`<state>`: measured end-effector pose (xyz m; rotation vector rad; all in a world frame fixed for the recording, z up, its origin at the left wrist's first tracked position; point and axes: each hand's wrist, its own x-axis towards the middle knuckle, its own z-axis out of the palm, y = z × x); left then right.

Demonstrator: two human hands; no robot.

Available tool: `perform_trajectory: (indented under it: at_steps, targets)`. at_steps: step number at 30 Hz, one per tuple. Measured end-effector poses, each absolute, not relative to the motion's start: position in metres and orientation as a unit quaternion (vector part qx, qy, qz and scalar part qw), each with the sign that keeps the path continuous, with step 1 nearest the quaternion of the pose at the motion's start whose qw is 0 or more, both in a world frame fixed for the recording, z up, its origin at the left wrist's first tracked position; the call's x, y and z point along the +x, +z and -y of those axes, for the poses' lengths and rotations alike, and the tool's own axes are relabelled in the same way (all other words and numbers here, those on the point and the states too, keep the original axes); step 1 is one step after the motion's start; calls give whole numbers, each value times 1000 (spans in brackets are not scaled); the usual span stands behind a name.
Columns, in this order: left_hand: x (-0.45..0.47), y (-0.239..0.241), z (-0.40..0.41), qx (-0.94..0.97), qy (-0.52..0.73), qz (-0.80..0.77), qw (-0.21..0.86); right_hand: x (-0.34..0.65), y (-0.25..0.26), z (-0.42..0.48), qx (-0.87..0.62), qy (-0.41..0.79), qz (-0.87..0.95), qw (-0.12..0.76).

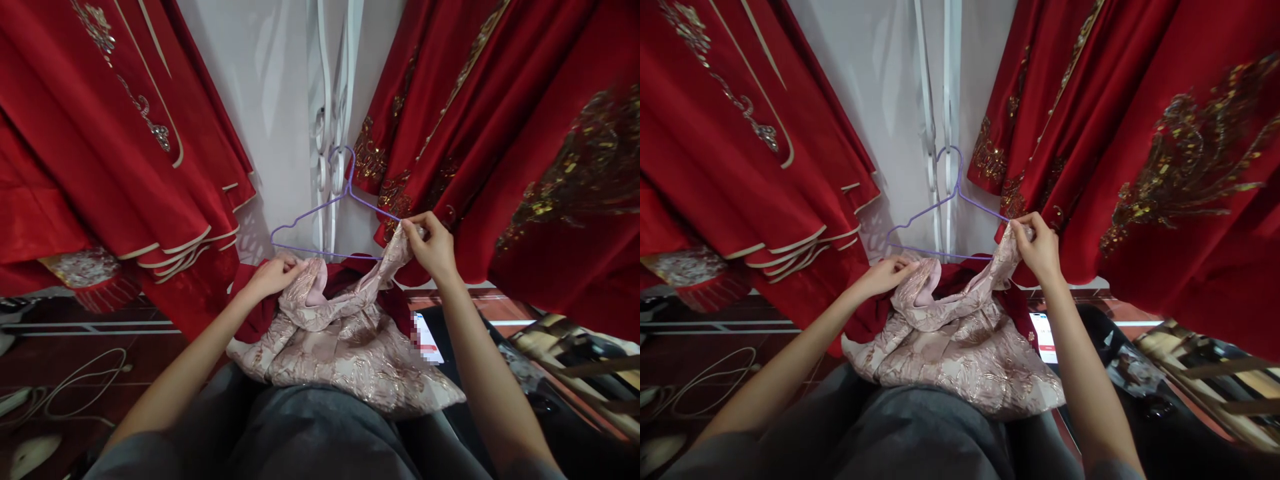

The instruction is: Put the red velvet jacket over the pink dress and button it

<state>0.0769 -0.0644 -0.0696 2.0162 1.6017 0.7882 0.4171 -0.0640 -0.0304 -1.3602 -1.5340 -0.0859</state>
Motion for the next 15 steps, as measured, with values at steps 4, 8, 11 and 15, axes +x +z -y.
perform_trajectory:
  at_steps: [4,8,11,15]
  targets:
    - [87,-85,48,667,342,-554,363,418,-30,63,-565,-28,642,517]
    - [94,-90,33,724,352,-513,298,419,-31,62,-568,-24,639,518]
    - [98,-92,26,771,300,-463,319,419,-31,62,-566,-24,640,520]
    - [89,-96,19,769,322,-432,343,421,-31,61,-557,-16,645,522]
